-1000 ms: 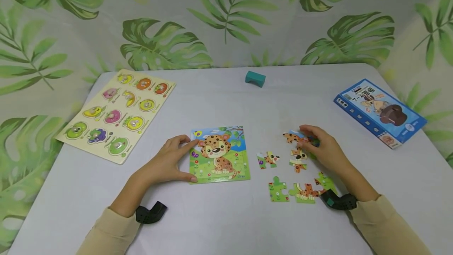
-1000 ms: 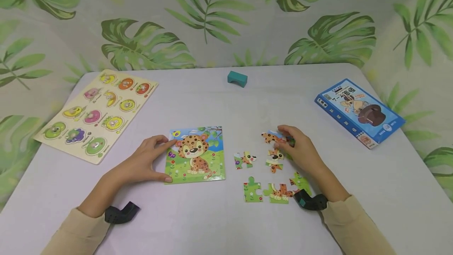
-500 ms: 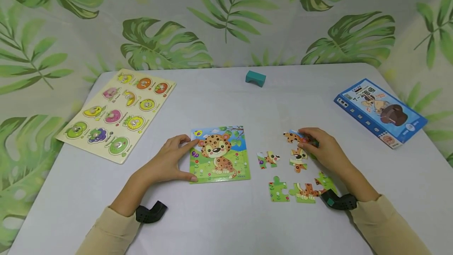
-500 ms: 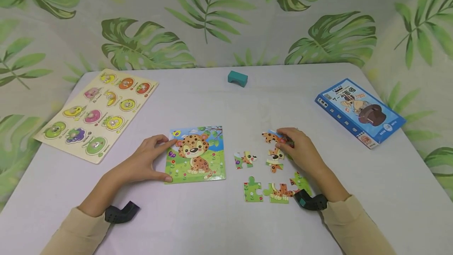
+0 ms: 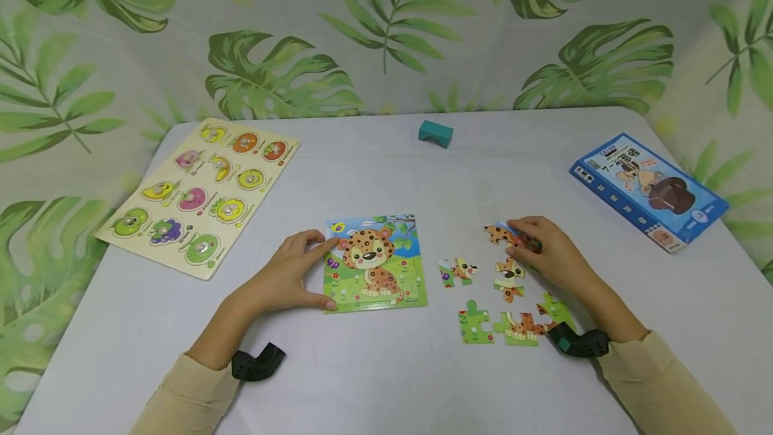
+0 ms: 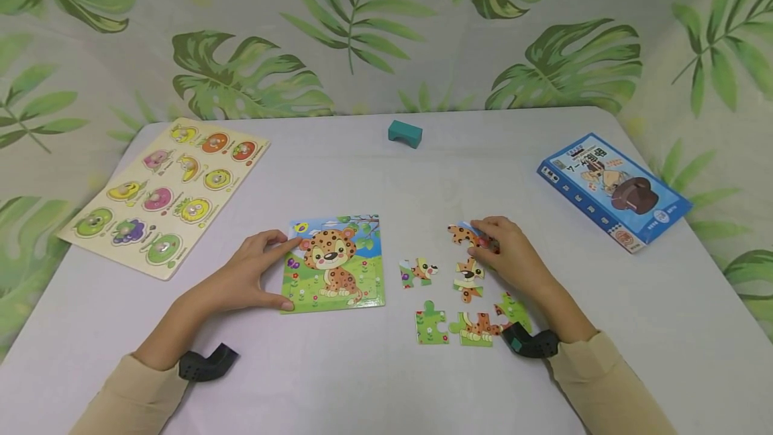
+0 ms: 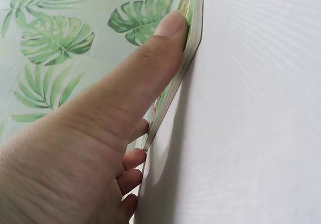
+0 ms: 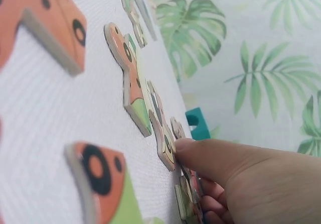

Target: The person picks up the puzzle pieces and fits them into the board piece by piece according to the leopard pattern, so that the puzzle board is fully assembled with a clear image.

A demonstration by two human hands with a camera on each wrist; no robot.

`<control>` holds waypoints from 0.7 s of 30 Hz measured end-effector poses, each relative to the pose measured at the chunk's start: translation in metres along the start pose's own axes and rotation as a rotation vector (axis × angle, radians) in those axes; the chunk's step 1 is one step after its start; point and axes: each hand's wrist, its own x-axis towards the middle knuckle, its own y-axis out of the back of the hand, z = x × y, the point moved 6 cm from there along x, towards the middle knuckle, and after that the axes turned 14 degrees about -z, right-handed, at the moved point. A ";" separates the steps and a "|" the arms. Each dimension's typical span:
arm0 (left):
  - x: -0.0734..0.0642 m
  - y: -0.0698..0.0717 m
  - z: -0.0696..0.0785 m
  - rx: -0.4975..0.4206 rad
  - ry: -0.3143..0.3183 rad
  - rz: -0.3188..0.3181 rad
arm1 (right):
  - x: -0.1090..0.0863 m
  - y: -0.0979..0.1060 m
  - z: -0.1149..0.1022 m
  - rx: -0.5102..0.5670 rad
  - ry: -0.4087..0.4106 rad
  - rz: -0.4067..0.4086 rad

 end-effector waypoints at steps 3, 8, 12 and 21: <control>0.000 0.000 0.000 0.002 0.002 -0.003 | 0.000 0.000 0.000 -0.002 0.008 0.015; 0.000 0.000 0.000 0.003 0.000 -0.002 | -0.002 0.002 -0.004 0.019 -0.015 0.042; 0.000 0.000 0.000 0.001 -0.004 -0.001 | -0.004 0.008 -0.011 0.026 0.008 0.088; 0.000 0.001 0.001 0.002 0.004 -0.010 | -0.004 0.021 -0.069 0.005 0.193 0.151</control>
